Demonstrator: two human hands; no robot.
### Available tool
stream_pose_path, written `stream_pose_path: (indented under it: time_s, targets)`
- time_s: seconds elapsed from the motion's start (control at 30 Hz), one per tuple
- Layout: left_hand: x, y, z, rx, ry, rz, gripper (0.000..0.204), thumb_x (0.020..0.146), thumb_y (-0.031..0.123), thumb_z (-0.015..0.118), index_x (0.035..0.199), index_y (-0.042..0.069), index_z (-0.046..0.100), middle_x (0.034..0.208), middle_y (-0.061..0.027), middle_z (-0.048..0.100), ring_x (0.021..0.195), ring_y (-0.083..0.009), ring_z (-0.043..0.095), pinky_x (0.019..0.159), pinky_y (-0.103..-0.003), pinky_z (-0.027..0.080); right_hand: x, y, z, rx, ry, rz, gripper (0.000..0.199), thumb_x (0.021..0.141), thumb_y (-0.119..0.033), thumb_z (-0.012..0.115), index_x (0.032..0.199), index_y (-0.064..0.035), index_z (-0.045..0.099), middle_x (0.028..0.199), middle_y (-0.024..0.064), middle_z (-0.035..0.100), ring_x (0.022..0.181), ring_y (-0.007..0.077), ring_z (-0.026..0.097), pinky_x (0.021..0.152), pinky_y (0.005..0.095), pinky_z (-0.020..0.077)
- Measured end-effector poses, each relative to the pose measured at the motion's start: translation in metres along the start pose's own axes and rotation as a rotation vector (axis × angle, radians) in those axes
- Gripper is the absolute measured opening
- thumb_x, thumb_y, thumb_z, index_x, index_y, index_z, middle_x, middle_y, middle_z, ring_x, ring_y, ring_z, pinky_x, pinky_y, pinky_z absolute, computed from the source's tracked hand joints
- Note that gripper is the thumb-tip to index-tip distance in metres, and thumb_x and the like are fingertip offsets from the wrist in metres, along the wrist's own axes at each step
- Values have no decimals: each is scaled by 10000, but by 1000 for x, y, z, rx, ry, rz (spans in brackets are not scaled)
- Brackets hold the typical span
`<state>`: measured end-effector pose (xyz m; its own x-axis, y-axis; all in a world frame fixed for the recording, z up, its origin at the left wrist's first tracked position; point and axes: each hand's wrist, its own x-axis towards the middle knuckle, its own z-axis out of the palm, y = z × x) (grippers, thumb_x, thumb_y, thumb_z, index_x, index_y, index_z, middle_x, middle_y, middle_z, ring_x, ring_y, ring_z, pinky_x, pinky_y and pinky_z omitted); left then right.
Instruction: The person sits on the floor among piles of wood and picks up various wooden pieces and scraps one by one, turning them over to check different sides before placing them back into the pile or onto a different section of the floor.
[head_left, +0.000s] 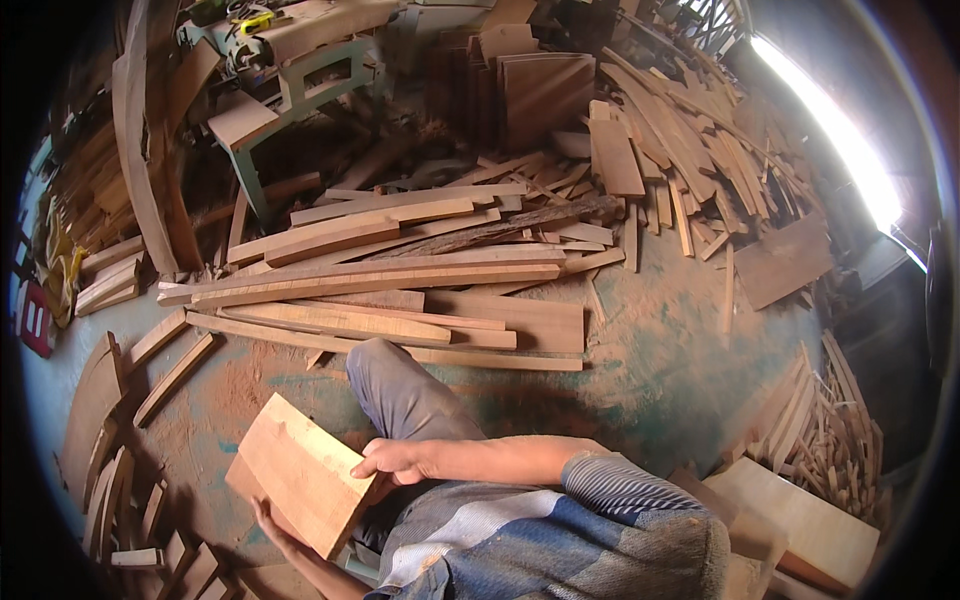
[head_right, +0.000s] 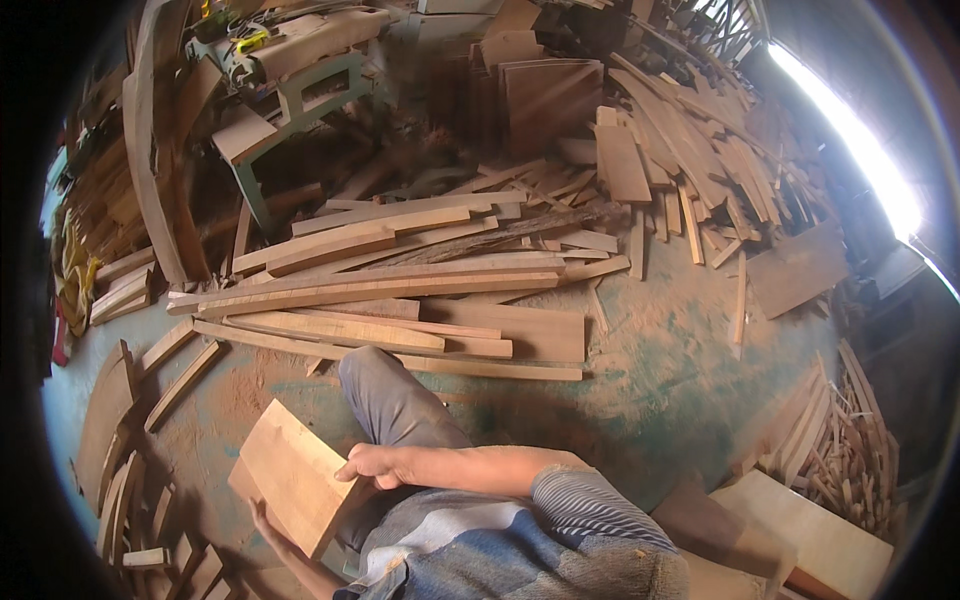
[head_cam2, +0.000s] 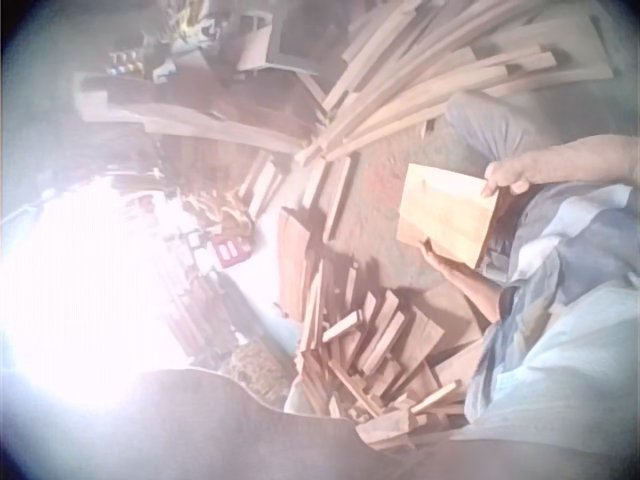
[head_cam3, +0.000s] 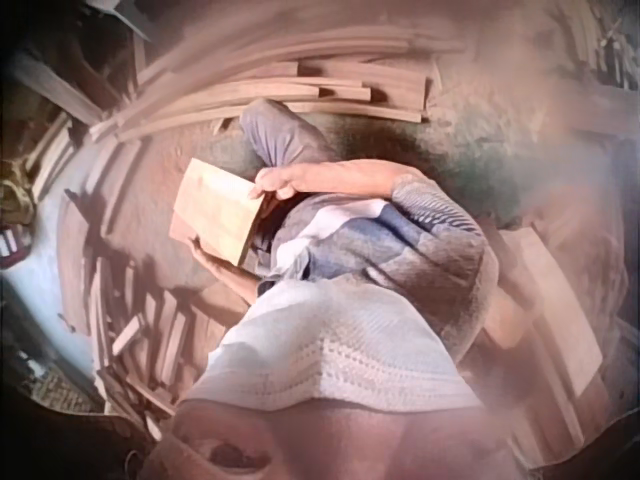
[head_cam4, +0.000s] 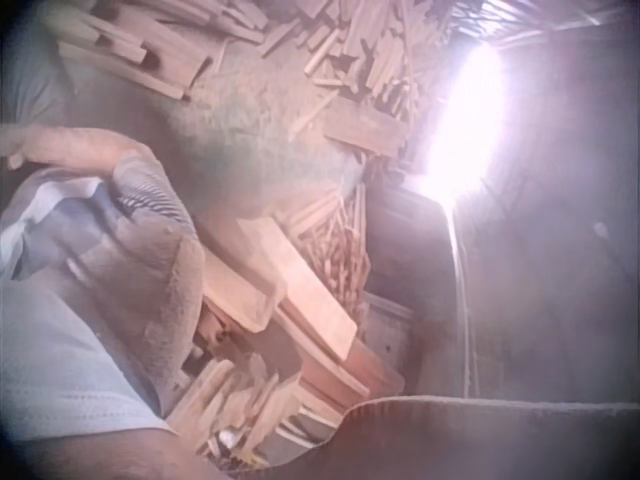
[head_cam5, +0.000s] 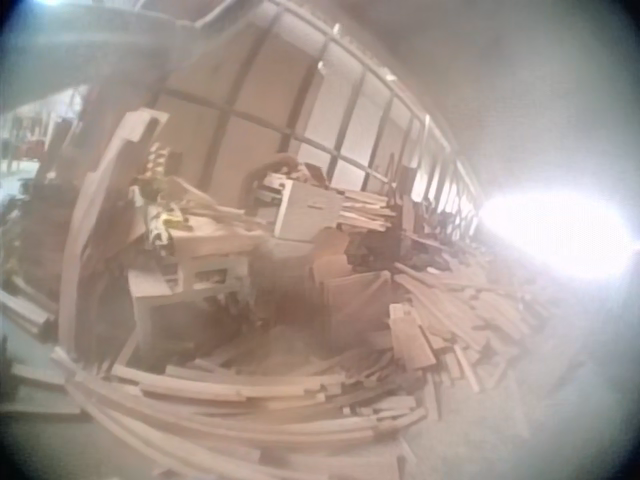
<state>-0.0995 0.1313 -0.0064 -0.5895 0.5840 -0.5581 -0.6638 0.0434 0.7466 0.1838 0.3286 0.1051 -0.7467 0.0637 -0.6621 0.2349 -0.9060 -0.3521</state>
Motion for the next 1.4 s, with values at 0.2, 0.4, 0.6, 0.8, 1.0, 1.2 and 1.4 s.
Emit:
stream_pose_path:
  time_s: [0.2, 0.4, 0.6, 0.8, 1.0, 1.2, 1.4]
  targets:
    - [25, 21, -110, -101, 125, 208, 499, 973, 384, 579, 1310, 16, 566, 1244, -118, 628, 1134, -281, 625, 924, -423, 537, -32, -41, -45, -27, 165, -227, 247, 834, -45, 708, 1049, 77, 695, 1079, 172, 714, 977, 260, 686, 861, 376, 531]
    - [18, 69, -79, -58, 327, 439, 499, 1014, 276, 550, 1395, -37, 476, 1315, -144, 595, 1209, -275, 587, 1019, -428, 484, -244, -263, -147, 258, 521, -846, 364, 841, -153, 615, 1170, 2, 629, 1183, 143, 662, 1105, 247, 625, 1028, 395, 469]
    - [33, 77, 118, -197, -71, 344, 310, 1002, 254, 575, 1154, -12, 630, 1102, -101, 666, 1013, -224, 672, 876, -366, 575, -718, -344, -282, -56, 646, -1695, 444, 1016, -250, 444, 1385, -11, 502, 1380, 91, 590, 1202, 209, 591, 1104, 340, 388]
    - [-9, 102, 203, -400, -296, 217, 476, 963, 302, 625, 1305, -19, 540, 1215, -171, 661, 1099, -277, 668, 912, -416, 566, -401, -279, -125, -601, 620, -1281, 391, 1016, -282, 553, 1297, -12, 585, 1203, 100, 642, 1006, 167, 625, 876, 274, 532]
    - [-16, 88, 211, -289, -338, 154, 497, 945, 335, 636, 1297, -5, 552, 1205, -156, 665, 1065, -261, 673, 901, -397, 561, -154, -175, -41, -277, 472, -858, 210, 1010, -139, 581, 1182, -28, 628, 1018, 114, 690, 894, 171, 659, 762, 312, 577]
    - [-34, 90, 192, -207, -223, 197, 437, 893, 347, 685, 1221, 68, 611, 1143, -82, 678, 1023, -207, 665, 833, -382, 560, -55, -100, -19, -182, 98, -535, 414, 990, -252, 651, 1303, 8, 575, 1105, 87, 702, 974, 189, 675, 809, 343, 573]
    - [-28, 74, 155, -318, -228, 145, 472, 929, 329, 653, 1312, 69, 564, 1223, -90, 667, 1066, -230, 666, 878, -388, 555, -31, -65, -11, -294, -6, -450, 469, 971, -248, 676, 1310, 53, 554, 1231, 117, 659, 1108, 177, 627, 969, 330, 493]
